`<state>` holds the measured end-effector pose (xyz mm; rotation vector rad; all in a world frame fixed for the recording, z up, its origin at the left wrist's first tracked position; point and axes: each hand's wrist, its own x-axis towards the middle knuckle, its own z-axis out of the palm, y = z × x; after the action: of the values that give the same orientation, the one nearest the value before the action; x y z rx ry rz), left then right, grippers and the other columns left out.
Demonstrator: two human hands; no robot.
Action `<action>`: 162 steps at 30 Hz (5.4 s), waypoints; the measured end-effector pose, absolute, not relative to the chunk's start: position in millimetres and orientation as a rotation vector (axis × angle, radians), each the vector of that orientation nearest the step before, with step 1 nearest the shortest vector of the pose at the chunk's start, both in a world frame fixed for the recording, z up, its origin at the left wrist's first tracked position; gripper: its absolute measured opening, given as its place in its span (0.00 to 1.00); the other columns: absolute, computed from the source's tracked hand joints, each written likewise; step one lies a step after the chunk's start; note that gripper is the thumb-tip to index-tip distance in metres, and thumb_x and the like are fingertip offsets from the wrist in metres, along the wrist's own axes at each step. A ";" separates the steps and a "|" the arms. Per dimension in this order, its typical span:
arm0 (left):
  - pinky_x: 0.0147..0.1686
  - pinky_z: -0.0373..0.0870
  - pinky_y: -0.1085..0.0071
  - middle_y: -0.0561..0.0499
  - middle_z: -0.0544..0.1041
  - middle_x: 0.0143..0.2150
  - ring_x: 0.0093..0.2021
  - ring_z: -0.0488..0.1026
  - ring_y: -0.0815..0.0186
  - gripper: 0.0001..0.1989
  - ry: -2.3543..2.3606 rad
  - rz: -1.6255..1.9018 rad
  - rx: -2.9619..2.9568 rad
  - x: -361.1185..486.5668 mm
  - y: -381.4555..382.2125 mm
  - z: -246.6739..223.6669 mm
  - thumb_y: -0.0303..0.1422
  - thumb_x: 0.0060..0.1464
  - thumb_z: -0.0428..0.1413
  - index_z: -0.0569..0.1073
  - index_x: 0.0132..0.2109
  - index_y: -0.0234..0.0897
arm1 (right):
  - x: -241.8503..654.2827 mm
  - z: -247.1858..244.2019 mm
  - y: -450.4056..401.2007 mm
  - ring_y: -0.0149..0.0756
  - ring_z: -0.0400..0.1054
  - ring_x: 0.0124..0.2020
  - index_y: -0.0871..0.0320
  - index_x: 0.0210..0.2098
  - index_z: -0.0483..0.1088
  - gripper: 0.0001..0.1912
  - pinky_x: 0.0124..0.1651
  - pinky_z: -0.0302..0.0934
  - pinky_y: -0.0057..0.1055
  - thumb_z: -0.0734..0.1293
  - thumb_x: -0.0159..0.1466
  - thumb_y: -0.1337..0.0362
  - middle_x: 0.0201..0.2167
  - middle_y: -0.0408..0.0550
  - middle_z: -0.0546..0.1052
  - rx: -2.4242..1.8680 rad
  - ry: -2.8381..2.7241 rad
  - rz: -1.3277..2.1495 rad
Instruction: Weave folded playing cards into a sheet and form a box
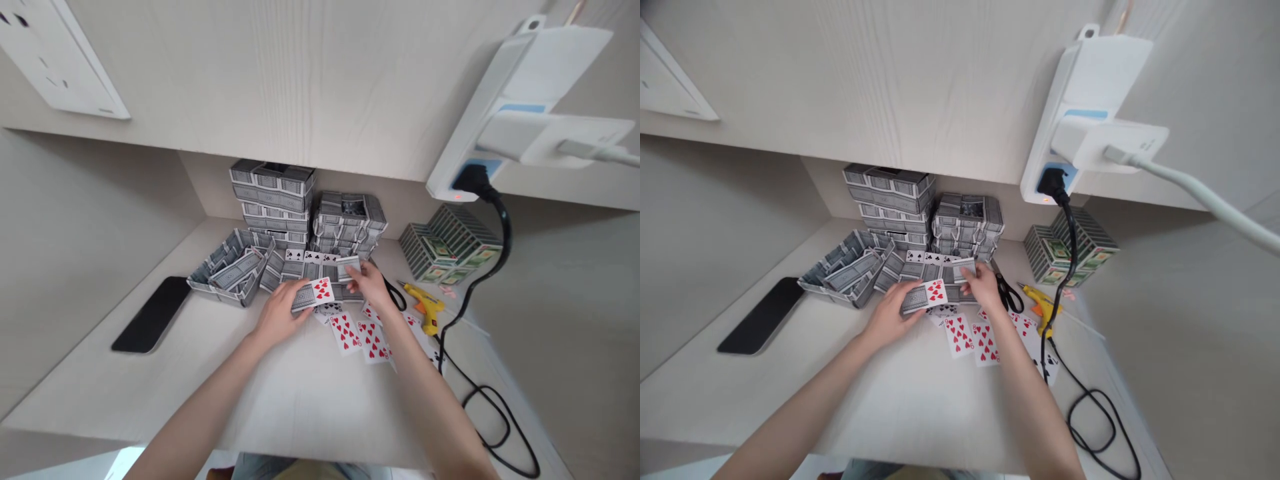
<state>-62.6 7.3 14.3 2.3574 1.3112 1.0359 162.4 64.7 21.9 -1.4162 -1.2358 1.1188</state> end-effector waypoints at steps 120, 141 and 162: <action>0.54 0.60 0.57 0.45 0.63 0.57 0.57 0.59 0.59 0.23 1.093 0.948 2.411 -70.9 11.8 6.0 0.33 0.54 0.50 0.56 0.57 0.40 | 165.9 20.6 -13.3 0.36 0.73 0.25 0.58 0.33 0.62 0.16 0.25 0.69 0.27 0.70 0.51 0.57 0.24 0.44 0.75 -1.021 -0.838 1.299; 0.56 0.57 0.57 0.46 0.63 0.57 0.57 0.59 0.61 0.22 1.155 0.973 2.457 -70.1 15.0 6.6 0.32 0.54 0.50 0.57 0.56 0.40 | 162.3 16.8 -13.2 0.36 0.71 0.21 0.57 0.34 0.60 0.17 0.24 0.67 0.32 0.67 0.53 0.52 0.23 0.43 0.75 -1.139 -1.022 1.213; 0.58 0.56 0.55 0.48 0.62 0.59 0.60 0.54 0.61 0.23 1.062 0.879 2.583 -69.5 11.6 5.1 0.31 0.55 0.48 0.57 0.58 0.42 | 177.0 6.0 -11.2 0.25 0.51 0.16 0.56 0.26 0.62 0.10 0.19 0.46 0.22 0.63 0.54 0.57 0.15 0.35 0.61 -1.368 -1.293 1.228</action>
<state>-69.5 11.6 5.1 2.5825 1.0616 0.8788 177.0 -11.2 6.0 -1.3681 -1.2930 1.2276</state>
